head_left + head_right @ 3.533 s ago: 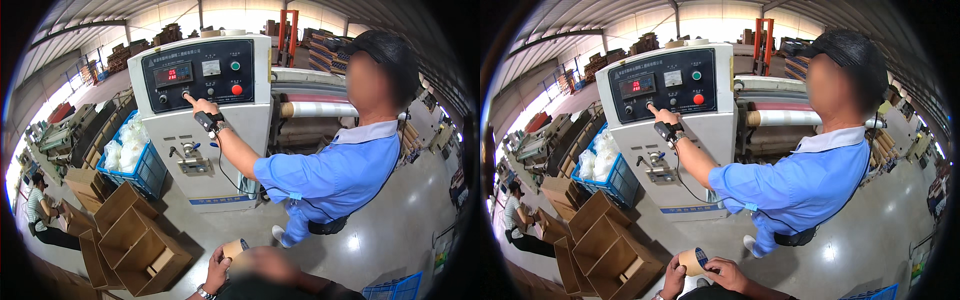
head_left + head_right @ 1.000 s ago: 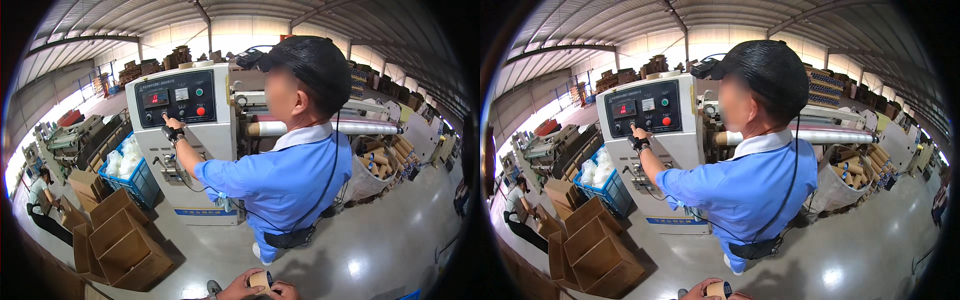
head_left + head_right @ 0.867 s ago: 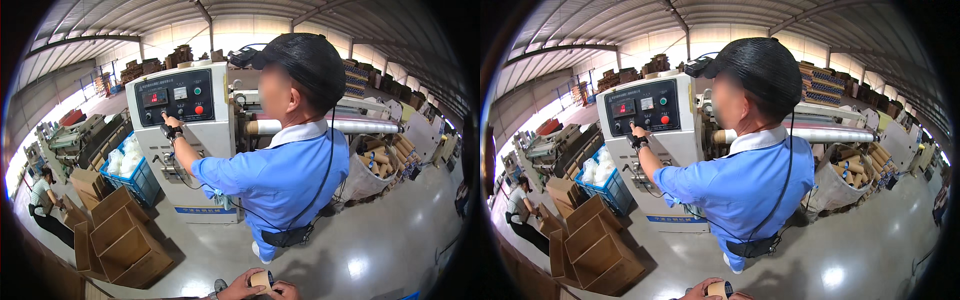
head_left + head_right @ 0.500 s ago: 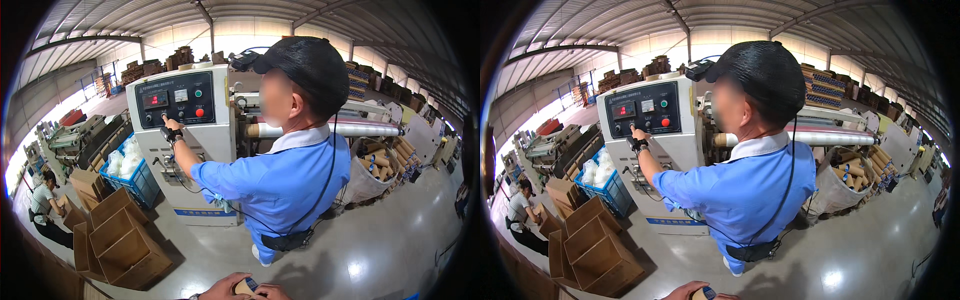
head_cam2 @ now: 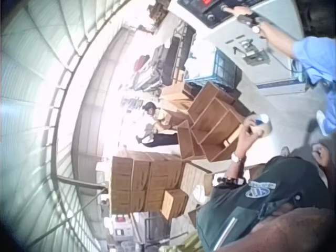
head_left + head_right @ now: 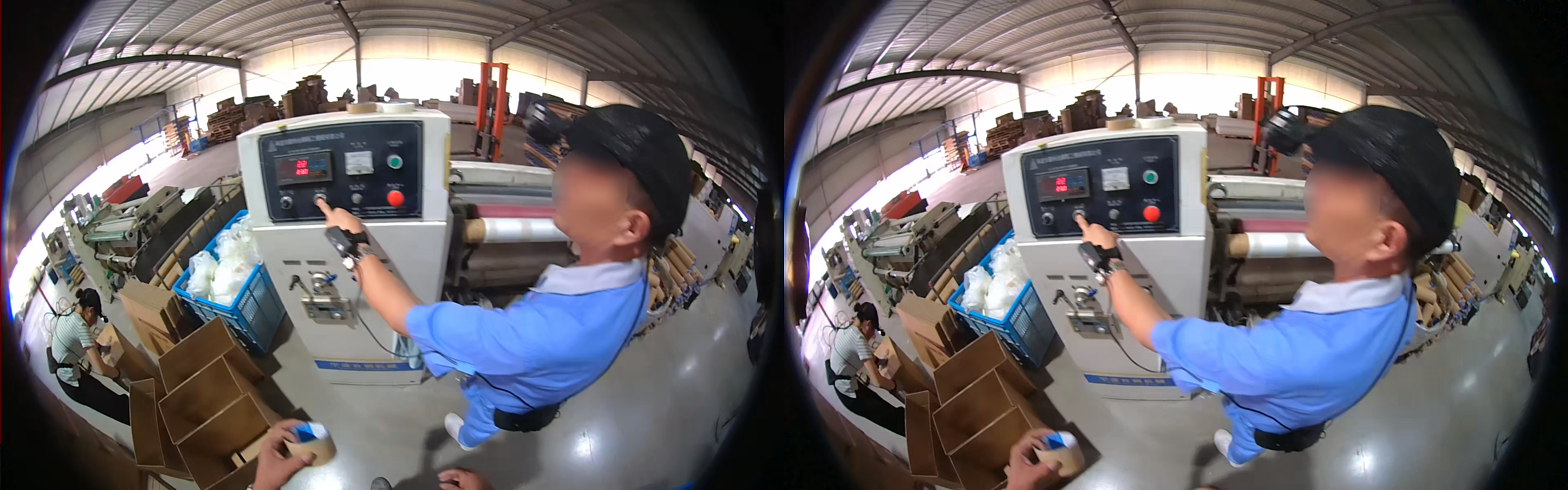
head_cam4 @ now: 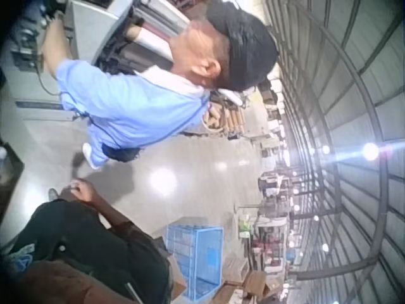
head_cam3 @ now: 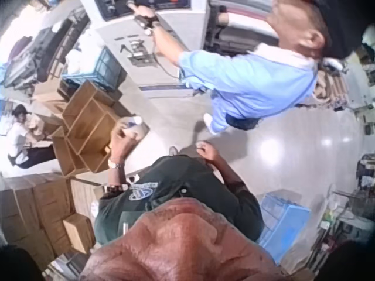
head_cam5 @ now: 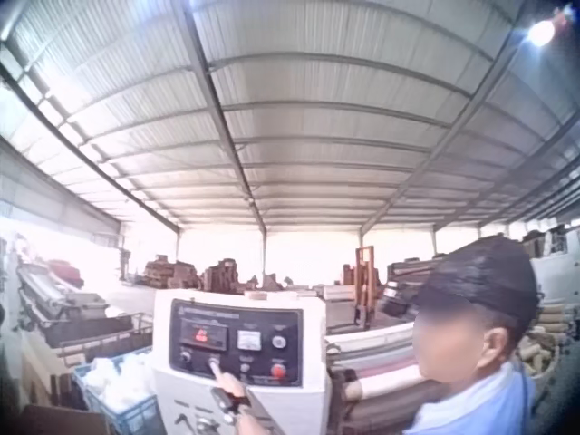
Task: Loading cardboard tubes onto a machine and operating the control panel to wind plastic film.
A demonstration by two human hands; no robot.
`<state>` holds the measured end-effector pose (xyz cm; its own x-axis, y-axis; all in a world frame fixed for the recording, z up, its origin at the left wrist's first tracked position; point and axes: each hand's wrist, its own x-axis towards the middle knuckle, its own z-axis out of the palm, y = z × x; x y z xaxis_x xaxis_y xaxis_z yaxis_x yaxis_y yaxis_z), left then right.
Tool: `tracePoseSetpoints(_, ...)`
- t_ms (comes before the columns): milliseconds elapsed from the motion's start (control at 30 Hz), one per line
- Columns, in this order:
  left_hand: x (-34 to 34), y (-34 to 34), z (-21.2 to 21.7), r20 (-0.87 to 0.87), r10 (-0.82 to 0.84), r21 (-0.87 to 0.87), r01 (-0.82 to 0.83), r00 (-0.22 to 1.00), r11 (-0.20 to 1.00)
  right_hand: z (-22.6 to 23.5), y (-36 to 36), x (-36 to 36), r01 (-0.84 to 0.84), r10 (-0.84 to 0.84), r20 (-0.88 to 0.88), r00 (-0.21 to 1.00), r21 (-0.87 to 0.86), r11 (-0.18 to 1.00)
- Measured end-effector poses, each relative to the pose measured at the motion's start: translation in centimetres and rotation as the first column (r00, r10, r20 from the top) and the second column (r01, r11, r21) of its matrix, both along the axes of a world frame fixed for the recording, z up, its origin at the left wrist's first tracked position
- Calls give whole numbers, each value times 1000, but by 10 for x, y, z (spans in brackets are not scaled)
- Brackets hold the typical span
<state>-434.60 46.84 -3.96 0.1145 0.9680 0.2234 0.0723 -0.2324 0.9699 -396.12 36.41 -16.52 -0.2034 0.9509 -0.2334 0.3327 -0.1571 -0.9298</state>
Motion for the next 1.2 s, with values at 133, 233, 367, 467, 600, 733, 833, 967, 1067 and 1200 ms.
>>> tracePoseSetpoints(133,-47,86,58,120,306,277,-327,945,903,-36,1,10,26,17,406,914,-100,995)
tracePoseSetpoints(233,-54,157,110,112,361,516,-365,926,775,-52,-5,25,165,-40,496,867,-210,964)
tracePoseSetpoints(367,-41,237,180,70,397,682,-335,915,650,-96,-15,47,242,-104,436,894,-275,931)
tracePoseSetpoints(467,-28,293,234,73,374,753,-297,925,587,-141,-21,62,198,-95,398,913,-226,954)
tracePoseSetpoints(600,-12,378,300,4,381,791,-236,925,565,-198,-21,70,96,-85,363,928,-12,995)
tracePoseSetpoints(733,10,473,349,-45,620,944,-170,783,283,-218,-12,55,16,-54,555,830,73,997)
tracePoseSetpoints(833,30,538,368,-81,482,875,-169,872,454,-183,44,11,-28,-67,675,735,129,991)
tracePoseSetpoints(967,49,608,372,-265,527,837,-79,808,541,-60,254,-73,-11,-215,518,828,398,917)
tracePoseSetpoints(1067,57,644,369,-412,548,794,-9,728,608,75,425,-135,-16,-305,327,894,706,708)
tracePoseSetpoints(1200,61,665,365,-541,509,712,42,669,701,223,543,-185,-19,-371,188,909,910,415)
